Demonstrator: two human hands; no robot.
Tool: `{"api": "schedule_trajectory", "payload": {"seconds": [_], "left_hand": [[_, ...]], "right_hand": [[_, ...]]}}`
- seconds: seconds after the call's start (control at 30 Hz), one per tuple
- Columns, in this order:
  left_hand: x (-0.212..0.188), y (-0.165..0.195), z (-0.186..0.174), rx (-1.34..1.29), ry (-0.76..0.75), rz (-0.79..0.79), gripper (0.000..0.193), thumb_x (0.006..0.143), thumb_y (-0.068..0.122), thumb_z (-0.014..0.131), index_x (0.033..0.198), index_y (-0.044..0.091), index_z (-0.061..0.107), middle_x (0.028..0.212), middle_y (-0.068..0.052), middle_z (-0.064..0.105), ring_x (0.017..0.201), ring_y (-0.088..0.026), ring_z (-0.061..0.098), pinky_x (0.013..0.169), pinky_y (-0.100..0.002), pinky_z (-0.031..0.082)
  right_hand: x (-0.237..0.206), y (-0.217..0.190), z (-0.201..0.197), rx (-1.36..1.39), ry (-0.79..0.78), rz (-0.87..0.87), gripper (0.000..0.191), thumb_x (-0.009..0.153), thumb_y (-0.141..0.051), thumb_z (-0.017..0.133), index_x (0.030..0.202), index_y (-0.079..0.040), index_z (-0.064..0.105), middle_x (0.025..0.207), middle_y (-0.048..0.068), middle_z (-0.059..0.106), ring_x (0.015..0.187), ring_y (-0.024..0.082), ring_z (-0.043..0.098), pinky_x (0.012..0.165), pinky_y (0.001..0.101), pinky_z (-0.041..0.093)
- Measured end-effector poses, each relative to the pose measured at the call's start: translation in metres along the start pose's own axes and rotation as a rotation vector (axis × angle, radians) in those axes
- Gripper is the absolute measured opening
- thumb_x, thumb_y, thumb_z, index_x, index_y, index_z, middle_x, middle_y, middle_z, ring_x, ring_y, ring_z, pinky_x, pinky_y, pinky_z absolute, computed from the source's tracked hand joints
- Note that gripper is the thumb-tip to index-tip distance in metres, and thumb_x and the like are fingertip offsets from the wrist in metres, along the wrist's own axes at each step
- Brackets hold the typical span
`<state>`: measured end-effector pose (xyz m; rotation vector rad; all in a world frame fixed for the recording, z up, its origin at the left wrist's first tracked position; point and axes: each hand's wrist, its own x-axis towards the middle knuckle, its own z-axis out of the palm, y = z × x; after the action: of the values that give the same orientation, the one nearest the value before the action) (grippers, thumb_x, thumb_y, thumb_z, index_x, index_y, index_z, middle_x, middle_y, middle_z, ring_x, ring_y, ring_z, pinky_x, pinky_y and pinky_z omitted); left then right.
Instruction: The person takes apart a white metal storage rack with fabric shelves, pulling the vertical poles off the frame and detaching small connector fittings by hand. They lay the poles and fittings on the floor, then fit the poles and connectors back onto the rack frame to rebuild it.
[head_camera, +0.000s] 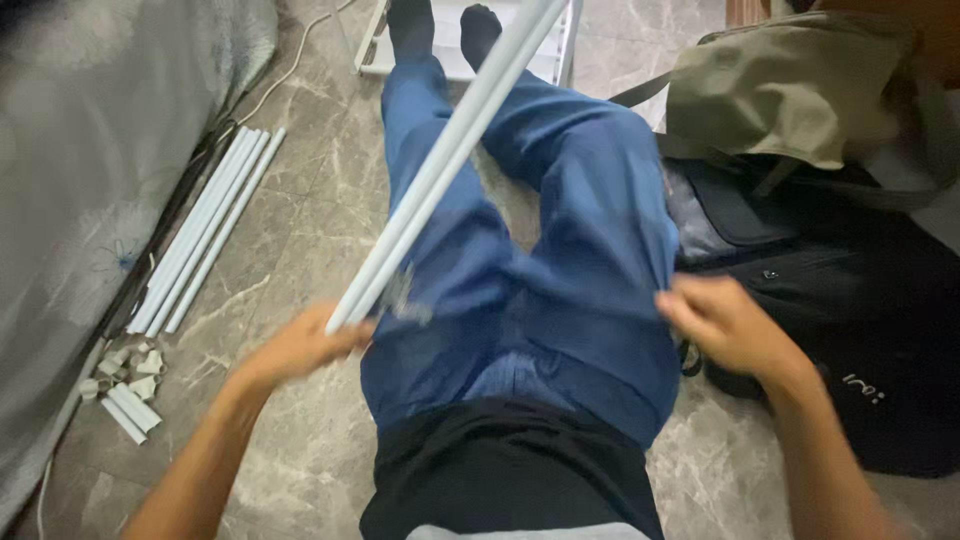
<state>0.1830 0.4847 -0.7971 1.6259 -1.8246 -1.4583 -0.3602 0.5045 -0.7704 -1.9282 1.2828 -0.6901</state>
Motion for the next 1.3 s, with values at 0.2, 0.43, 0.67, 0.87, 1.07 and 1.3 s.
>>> {"api": "schedule_trajectory", "payload": {"seconds": [0.2,0.43,0.67,0.87,1.07,1.3], "left_hand": [[-0.063,-0.055,-0.010,-0.064,0.061,-0.302,0.039,0.085,0.045,0.068,0.075,0.007,0.066,0.060,0.000,0.056,0.048,-0.013,0.046,0.042,-0.031,0.037],[-0.038,0.018,-0.092,-0.006,0.456,-0.127,0.043,0.102,0.042,0.059,0.079,0.005,0.061,0.064,-0.001,0.053,0.055,-0.012,0.045,0.049,-0.031,0.039],[-0.020,0.013,-0.138,0.160,0.643,-0.052,0.033,0.100,0.038,0.062,0.092,0.006,0.062,0.068,-0.001,0.054,0.061,-0.013,0.049,0.056,-0.034,0.043],[-0.001,-0.053,-0.148,0.128,0.596,-0.148,0.033,0.095,0.039,0.064,0.111,0.011,0.072,0.079,-0.006,0.071,0.065,-0.022,0.062,0.061,-0.038,0.049],[0.016,-0.110,-0.169,0.123,0.621,-0.245,0.034,0.095,0.039,0.065,0.118,0.014,0.068,0.094,-0.012,0.074,0.085,-0.030,0.071,0.074,-0.045,0.051],[0.044,-0.165,-0.212,0.224,0.562,-0.367,0.030,0.095,0.039,0.062,0.116,0.018,0.068,0.097,-0.013,0.073,0.093,-0.036,0.069,0.076,-0.050,0.050]], "right_hand": [[-0.049,-0.031,0.003,-0.163,-0.373,0.526,0.036,0.096,-0.036,0.063,0.072,-0.010,0.068,0.052,0.003,0.054,0.047,0.018,0.050,0.049,0.0348,0.045],[0.094,-0.106,-0.026,-0.269,0.099,-0.024,0.026,0.099,-0.029,0.066,0.101,-0.003,0.069,0.080,0.007,0.068,0.069,0.016,0.063,0.065,0.0316,0.051],[0.354,-0.115,0.050,0.612,0.305,-0.154,0.065,0.106,-0.048,0.061,0.145,0.001,0.043,0.142,0.021,0.057,0.126,0.028,0.061,0.094,0.0482,0.058],[0.501,-0.092,0.135,1.316,-0.048,-0.180,0.138,0.074,-0.092,0.061,0.166,-0.011,-0.002,0.169,0.029,0.006,0.155,0.050,0.021,0.119,0.0809,0.034],[0.568,-0.082,0.218,1.403,0.035,-0.134,0.135,0.073,-0.083,0.068,0.166,-0.010,0.001,0.171,0.026,0.015,0.159,0.049,0.034,0.123,0.0726,0.034],[0.665,-0.077,0.315,1.386,0.252,0.196,0.080,0.100,-0.047,0.056,0.157,-0.024,0.005,0.153,0.022,0.039,0.119,0.042,0.068,0.099,0.0636,0.055]]}}
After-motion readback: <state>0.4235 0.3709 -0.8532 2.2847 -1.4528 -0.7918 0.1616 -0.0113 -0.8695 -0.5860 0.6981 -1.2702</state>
